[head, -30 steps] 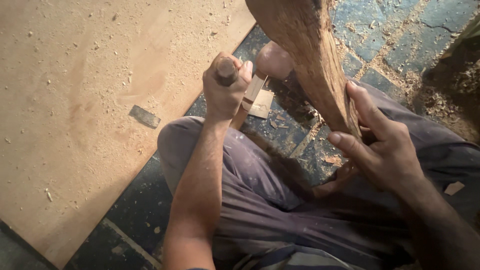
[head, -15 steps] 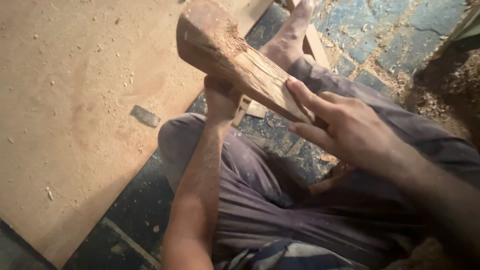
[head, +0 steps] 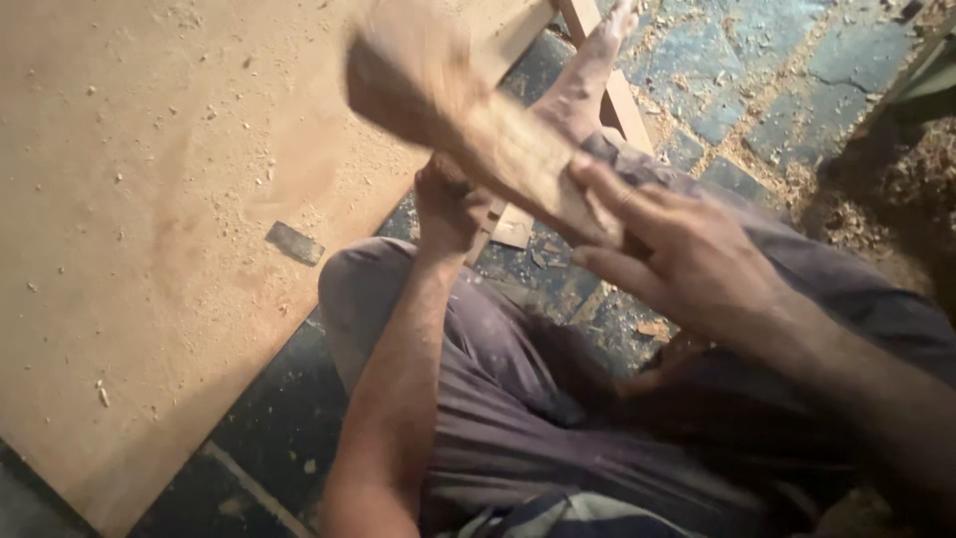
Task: The person assembles pieces of wood into a cross shape on the floor. They use a wooden mallet and a chisel-like tool to fit the notched wood pieces together and refine the joints.
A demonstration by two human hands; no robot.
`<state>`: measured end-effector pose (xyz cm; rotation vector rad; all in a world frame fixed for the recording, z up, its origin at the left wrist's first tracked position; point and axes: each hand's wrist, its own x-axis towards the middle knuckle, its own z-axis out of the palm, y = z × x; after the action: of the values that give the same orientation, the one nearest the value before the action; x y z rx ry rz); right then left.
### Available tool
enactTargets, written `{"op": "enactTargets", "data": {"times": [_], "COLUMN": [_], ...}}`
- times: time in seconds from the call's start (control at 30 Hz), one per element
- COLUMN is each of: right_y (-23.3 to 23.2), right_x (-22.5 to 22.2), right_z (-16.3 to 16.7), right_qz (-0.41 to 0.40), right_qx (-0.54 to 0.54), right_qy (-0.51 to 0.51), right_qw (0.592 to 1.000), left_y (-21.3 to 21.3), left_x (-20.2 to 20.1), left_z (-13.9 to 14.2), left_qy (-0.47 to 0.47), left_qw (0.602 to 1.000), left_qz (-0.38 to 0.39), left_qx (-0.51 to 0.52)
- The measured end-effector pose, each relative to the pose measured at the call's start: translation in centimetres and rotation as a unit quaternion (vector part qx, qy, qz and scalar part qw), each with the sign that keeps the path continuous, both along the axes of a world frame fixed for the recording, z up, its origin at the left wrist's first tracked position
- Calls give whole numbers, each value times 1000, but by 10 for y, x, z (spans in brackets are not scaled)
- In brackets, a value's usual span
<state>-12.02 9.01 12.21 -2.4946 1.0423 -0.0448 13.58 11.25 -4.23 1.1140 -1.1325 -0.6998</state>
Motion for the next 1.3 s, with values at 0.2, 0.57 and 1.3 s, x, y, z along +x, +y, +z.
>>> {"op": "enactTargets", "data": {"times": [0.2,0.57,1.3], "right_y": [-2,-8,3], "right_x": [-23,-18,7], "right_z": [22,28,-5], "right_qz": [2,-30,34], "right_qx": [-80,38,25], "right_qy": [-251,-341,76], "right_qw": [965,939,996], "left_y": [-15,-26,-9], "left_x": [0,5,-4], "left_z": [8,4,-21], "left_qy": [73,35,-398], "left_qw": [997,998,896], "left_qz": [28,30,166], "left_qx": [-15,-43,-109]}}
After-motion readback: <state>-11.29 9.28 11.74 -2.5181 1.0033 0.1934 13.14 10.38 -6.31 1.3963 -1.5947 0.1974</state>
